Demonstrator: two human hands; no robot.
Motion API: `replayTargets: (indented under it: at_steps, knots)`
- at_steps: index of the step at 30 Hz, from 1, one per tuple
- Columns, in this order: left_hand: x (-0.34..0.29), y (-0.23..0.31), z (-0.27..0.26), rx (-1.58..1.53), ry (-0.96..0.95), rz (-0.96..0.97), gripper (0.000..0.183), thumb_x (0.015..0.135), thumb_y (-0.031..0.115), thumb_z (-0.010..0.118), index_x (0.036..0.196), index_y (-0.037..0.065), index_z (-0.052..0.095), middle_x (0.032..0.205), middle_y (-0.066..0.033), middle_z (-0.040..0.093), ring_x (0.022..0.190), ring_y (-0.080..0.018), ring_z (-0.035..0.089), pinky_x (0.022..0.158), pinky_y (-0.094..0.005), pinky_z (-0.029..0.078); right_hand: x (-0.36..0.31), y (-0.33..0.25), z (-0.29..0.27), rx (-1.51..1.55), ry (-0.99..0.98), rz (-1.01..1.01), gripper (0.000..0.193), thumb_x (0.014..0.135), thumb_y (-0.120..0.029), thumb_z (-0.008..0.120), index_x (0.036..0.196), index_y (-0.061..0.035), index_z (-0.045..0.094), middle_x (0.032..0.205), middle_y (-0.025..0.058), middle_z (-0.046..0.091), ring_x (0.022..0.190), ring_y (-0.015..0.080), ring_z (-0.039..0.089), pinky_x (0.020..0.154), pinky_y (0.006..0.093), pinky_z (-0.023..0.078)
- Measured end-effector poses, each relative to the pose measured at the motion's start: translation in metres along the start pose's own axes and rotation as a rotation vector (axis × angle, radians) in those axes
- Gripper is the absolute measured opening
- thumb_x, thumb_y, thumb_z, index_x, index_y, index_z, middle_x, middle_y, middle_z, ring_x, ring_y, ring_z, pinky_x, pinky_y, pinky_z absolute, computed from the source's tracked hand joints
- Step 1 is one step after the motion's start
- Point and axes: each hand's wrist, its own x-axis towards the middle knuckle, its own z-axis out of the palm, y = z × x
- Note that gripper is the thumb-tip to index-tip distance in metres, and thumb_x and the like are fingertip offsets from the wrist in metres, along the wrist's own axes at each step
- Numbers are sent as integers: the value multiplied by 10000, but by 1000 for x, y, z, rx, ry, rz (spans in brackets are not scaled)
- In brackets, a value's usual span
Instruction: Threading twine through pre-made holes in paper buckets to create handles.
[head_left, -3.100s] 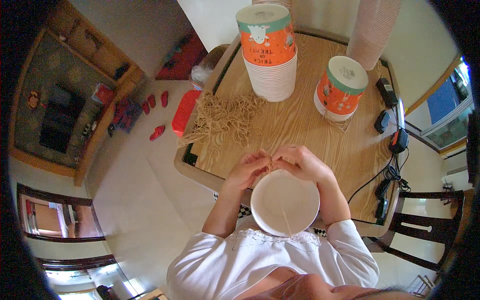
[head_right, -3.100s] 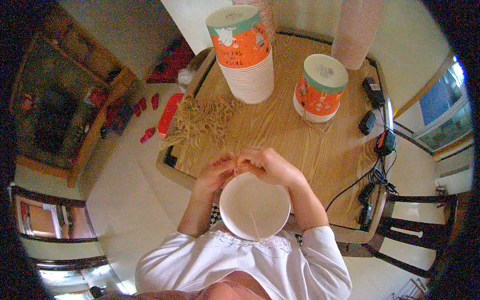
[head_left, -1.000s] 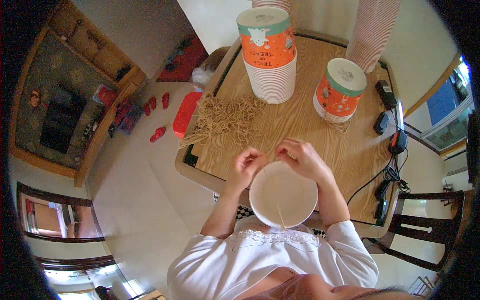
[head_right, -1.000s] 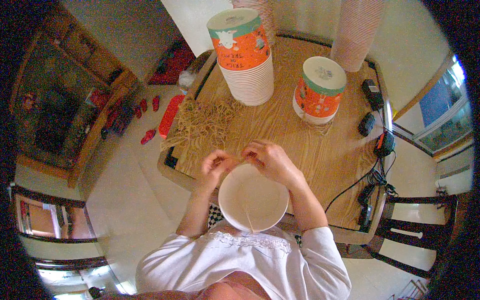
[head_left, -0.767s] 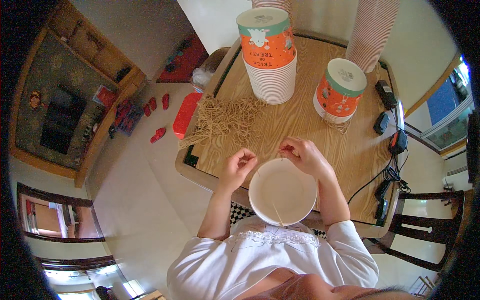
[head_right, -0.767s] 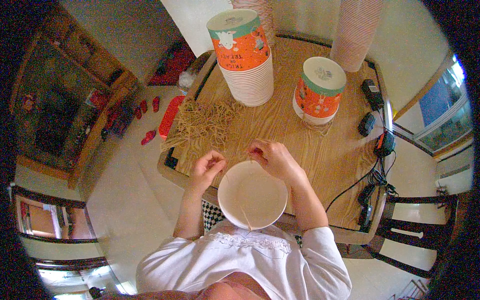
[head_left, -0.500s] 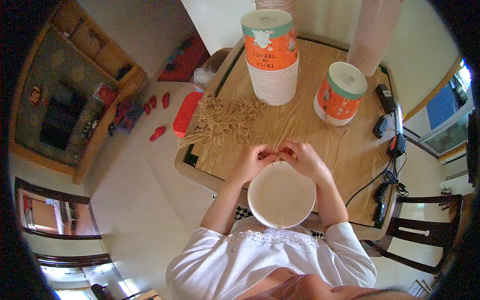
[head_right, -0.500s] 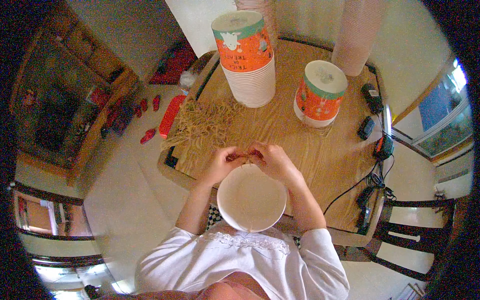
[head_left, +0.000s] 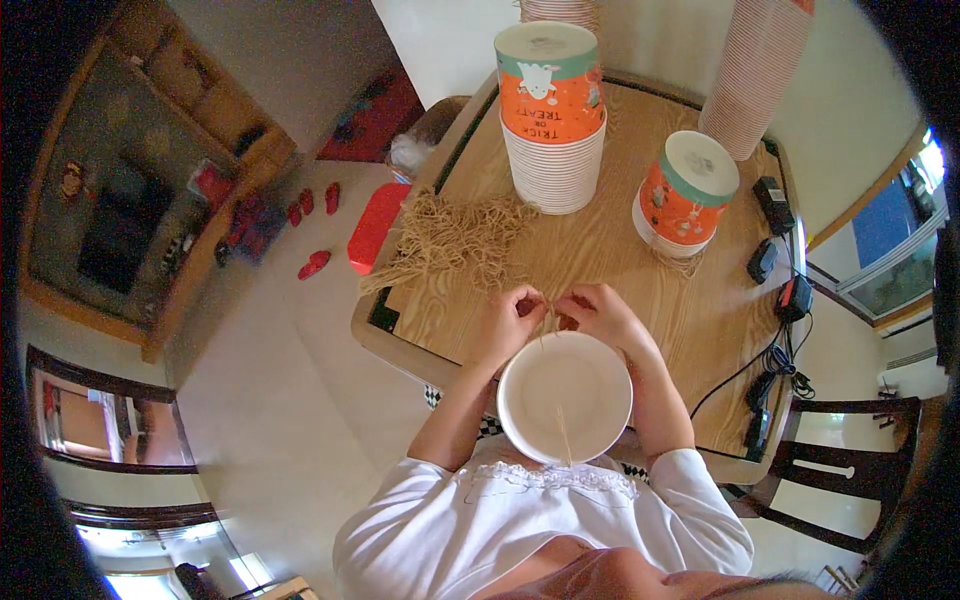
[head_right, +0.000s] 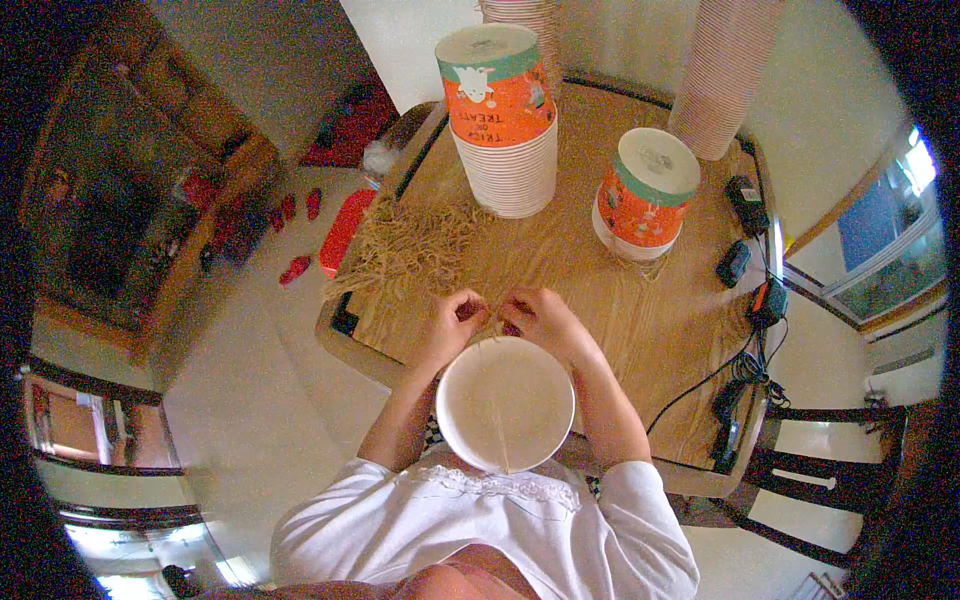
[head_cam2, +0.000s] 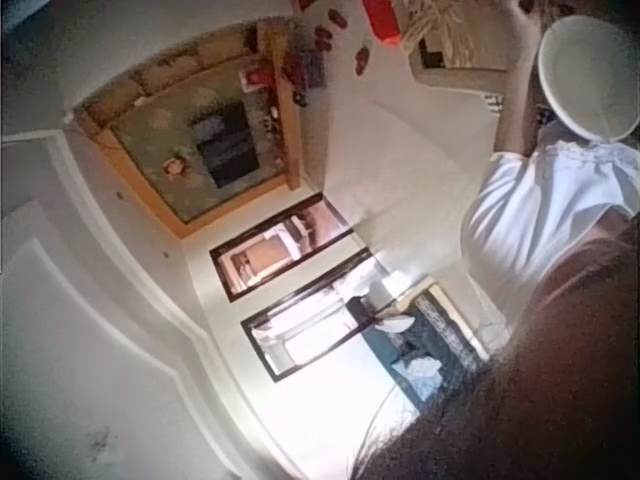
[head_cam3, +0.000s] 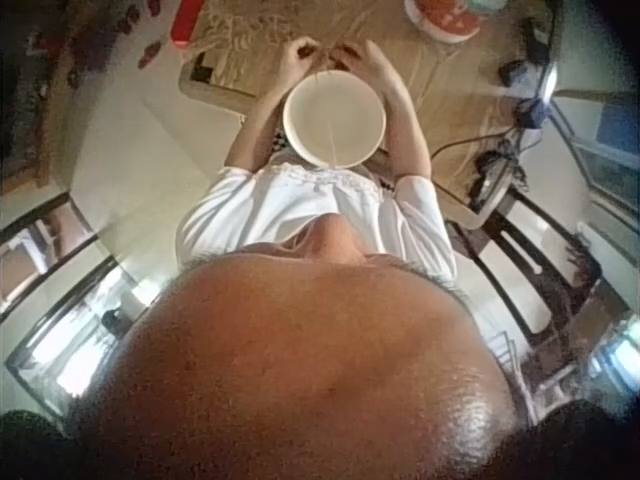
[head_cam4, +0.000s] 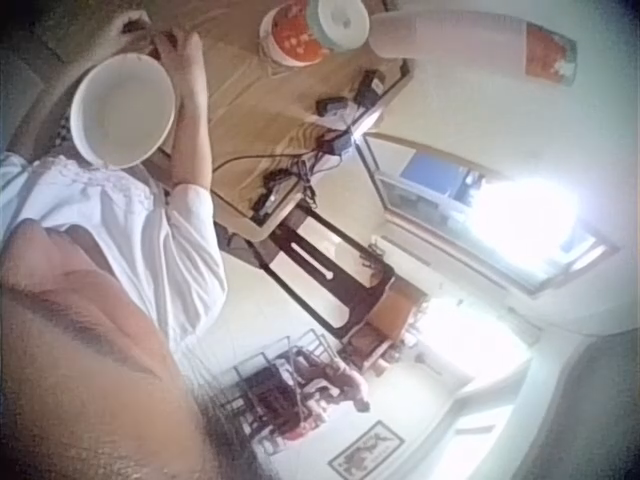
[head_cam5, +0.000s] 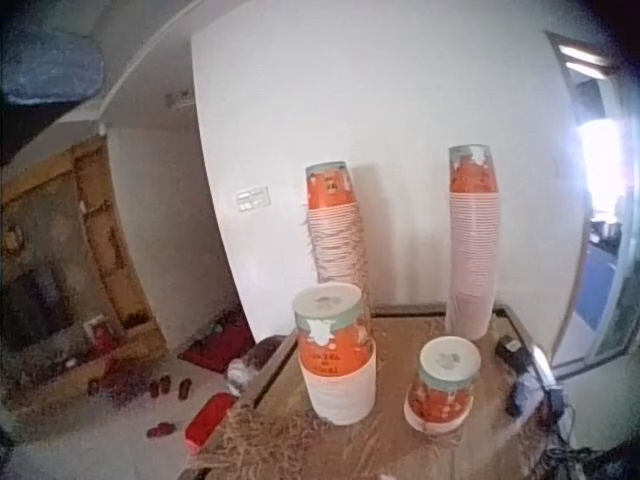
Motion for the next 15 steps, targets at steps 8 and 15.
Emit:
replayTargets:
  at_steps: [8,15]
  knots:
    - [-1,2,-2,24,44,66,89,768,39,652,838,-3,618,735,-106,654,653,-162,628,601,-293,490,11,-1,7,98,-59,22,254,839,-245,621,769,-2,634,646,30,600,593,85,520,516,277,432]
    - [-4,2,-6,25,69,134,78,751,36,658,804,9,608,737,-107,629,645,-214,622,580,-311,479,12,-10,6,94,-128,72,200,829,-208,622,792,-11,626,667,17,597,618,83,529,534,262,432]
